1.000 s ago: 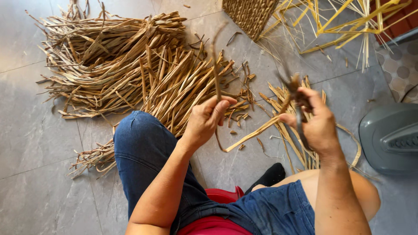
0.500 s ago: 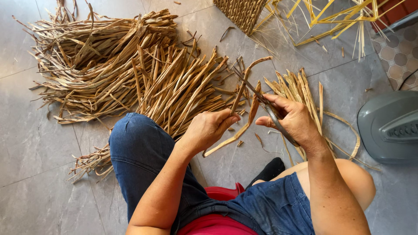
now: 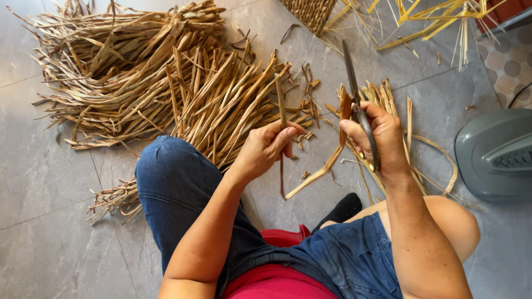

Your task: The person sits on the floor and trims dried rattan strips with scissors, cutting off ends and thinning each strip by hand. They place the trimmed strips into a pile on the floor and set discarded pieces aside, working through the strips one at a time.

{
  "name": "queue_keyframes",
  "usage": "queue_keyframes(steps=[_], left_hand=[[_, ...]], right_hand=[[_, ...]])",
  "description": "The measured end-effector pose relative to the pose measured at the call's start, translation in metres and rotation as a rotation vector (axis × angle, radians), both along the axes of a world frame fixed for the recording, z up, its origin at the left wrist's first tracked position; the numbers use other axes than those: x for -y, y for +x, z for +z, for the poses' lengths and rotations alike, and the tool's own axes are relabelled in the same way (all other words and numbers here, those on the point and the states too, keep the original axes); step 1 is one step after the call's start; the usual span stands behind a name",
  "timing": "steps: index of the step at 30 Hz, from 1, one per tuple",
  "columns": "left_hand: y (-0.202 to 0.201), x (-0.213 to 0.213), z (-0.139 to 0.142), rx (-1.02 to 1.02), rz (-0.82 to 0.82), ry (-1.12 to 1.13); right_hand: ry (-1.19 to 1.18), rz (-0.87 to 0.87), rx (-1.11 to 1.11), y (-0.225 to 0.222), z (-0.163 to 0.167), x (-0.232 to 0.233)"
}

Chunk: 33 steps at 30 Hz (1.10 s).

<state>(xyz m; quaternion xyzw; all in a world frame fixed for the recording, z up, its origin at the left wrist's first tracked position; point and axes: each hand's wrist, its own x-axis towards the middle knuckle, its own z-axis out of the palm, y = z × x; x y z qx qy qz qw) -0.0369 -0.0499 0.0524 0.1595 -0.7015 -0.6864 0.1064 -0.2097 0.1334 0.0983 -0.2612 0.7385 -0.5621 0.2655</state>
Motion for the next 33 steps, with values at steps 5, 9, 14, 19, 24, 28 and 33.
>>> queue_keyframes(steps=[5,9,14,19,24,28,33], left_hand=[[-0.013,-0.007,-0.035,0.078,0.166,0.147],[-0.013,-0.021,-0.059,0.389,0.093,-0.665],[-0.009,-0.041,-0.068,0.426,-0.171,-0.704],[-0.017,-0.046,-0.078,0.38,-0.161,-0.692],[-0.046,-0.049,-0.114,0.359,-0.085,-0.664],[-0.079,-0.046,-0.146,0.452,-0.054,-0.643],[-0.113,-0.035,-0.166,0.48,0.059,-0.624]], right_hand=[[-0.054,-0.111,-0.176,-0.013,0.003,-0.013],[-0.007,-0.294,-0.391,-0.07,0.011,-0.065],[0.232,-0.544,-0.411,-0.16,-0.01,-0.176],[0.248,-0.628,-0.332,-0.159,-0.028,-0.255],[0.336,-0.588,-0.354,-0.089,0.001,-0.222],[0.253,-0.523,-0.333,-0.04,0.035,-0.166],[0.259,-0.455,-0.268,-0.02,0.05,-0.127]])
